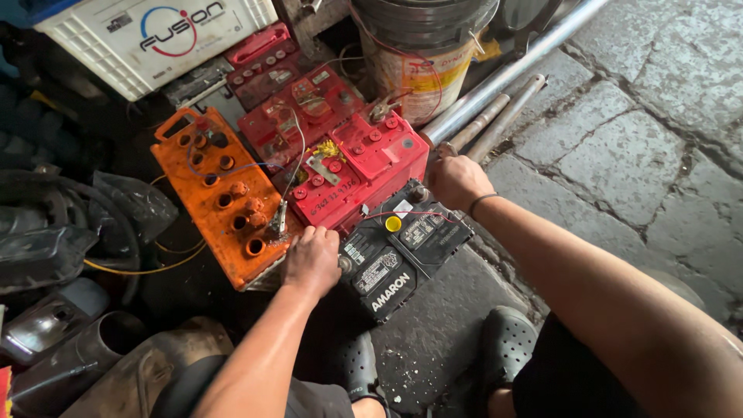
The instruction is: The person disassembles a small black electrical component using a screwdriver, then uses pliers to strip wires on a cylindrical motor. They connect the motor to a battery to test it, then reassemble the component.
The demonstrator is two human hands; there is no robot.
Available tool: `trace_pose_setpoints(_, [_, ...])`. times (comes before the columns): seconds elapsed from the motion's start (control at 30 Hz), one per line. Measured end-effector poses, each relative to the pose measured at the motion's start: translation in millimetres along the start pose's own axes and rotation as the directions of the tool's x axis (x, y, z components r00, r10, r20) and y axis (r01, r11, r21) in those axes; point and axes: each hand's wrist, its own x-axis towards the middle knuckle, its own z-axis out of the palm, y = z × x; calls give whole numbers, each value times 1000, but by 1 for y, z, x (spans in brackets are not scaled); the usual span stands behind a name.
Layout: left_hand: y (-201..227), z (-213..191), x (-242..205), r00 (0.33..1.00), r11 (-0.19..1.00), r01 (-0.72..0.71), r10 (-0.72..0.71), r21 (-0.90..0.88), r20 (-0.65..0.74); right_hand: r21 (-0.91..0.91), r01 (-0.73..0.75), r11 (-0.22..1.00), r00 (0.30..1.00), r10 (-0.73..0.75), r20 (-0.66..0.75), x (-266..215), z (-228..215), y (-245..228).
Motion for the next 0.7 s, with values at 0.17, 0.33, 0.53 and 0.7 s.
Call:
trace_pose_setpoints(0.17, [-2,6,1,1000,1000,-14,14,19,8,51,-138,989,990,136,36,-6,0,-1])
trace_pose_setpoints(0.33, [-2,9,1,1000,1000,-23,24,19,-7,130,-199,971,980,195,39,-11,-7,-10])
trace_pose_setpoints(0.53, [-1,9,3,1000,1000,-4,3,16,27,80,-202,976,978,197,66,-16,-8,-12])
trace_pose_setpoints(0.7, [0,6,2,999,1000,-1,0,12,35,39,-133,990,989,130,74,-17,-9,-14])
